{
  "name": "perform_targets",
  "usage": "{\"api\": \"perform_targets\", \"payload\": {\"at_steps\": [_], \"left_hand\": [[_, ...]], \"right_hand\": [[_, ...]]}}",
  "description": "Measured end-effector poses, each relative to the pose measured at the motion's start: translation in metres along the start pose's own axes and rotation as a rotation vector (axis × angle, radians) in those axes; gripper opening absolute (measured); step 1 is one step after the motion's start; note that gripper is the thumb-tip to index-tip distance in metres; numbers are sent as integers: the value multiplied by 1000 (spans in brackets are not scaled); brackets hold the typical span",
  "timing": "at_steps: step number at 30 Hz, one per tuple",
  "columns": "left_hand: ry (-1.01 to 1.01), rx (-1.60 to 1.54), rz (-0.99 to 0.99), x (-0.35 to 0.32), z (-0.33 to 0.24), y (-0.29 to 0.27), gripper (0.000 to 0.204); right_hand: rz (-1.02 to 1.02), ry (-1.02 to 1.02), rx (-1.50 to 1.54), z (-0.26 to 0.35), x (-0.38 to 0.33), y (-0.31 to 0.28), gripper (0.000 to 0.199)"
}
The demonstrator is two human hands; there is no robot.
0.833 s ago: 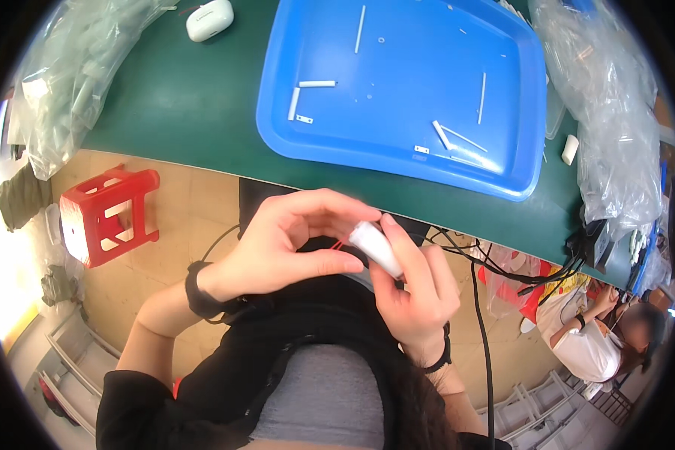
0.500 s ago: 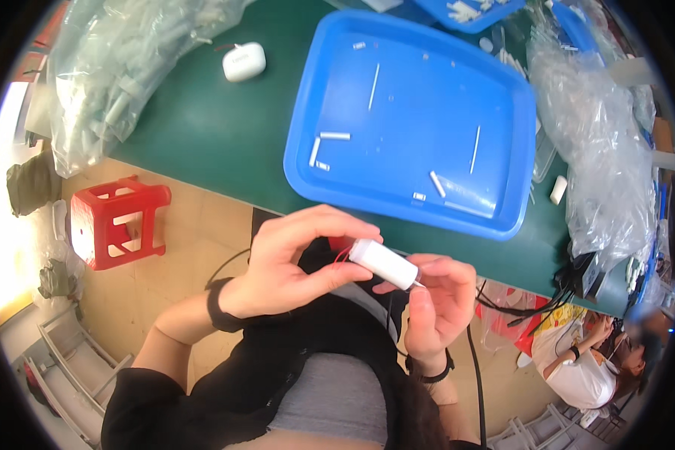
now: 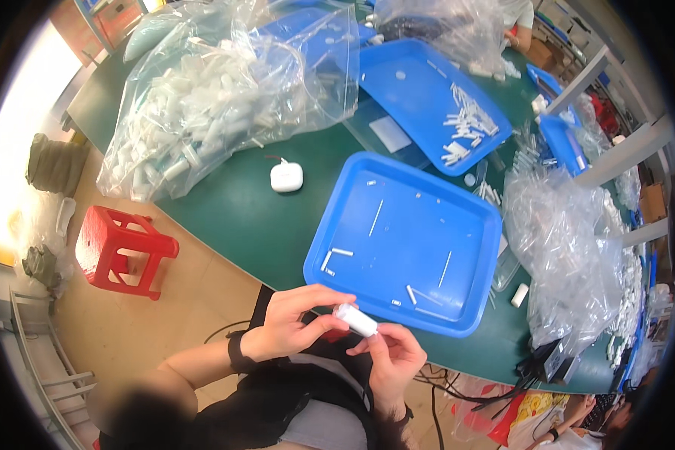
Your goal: Manually assemble small white plastic cylinders and components at a workstation.
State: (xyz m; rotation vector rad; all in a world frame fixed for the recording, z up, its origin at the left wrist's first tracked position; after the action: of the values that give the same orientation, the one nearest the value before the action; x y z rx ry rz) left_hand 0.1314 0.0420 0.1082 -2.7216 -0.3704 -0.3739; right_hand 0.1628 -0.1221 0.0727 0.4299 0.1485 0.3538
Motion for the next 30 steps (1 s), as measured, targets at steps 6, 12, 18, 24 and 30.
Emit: {"api": "perform_targets", "payload": {"at_steps": [6,12,18,24,30], "left_hand": [[357,266,-140,86,-41,-59,27],[436,771,-439,265,-37,-146,26],[79,1624,541,340,100,-191,20],[-446,1818,561,317,79,-205,34],[-363,1983,182,322,26,-245,41]], "right_hand": [[-115,-139,-10,25,8,-11,20],[-326,-138,-121,31,-11,-57,9],[-298,-114,-245,27,-31,-51,10],[-280,-133,-461,31,-30,-55,10],[-212,-215,-585,38,-21,-44,10]]}}
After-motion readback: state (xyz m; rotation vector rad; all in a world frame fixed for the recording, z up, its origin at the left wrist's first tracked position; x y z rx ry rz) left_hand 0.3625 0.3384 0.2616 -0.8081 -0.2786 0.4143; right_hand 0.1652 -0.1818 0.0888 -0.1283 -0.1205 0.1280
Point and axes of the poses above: each hand's wrist, its own x-axis towards the middle knuckle, its own y-axis out of the palm, z = x × y, the point moved 7 cm from there along x, towards the middle knuckle, and after that the axes turned 8 degrees about x, right-handed, at the moved point
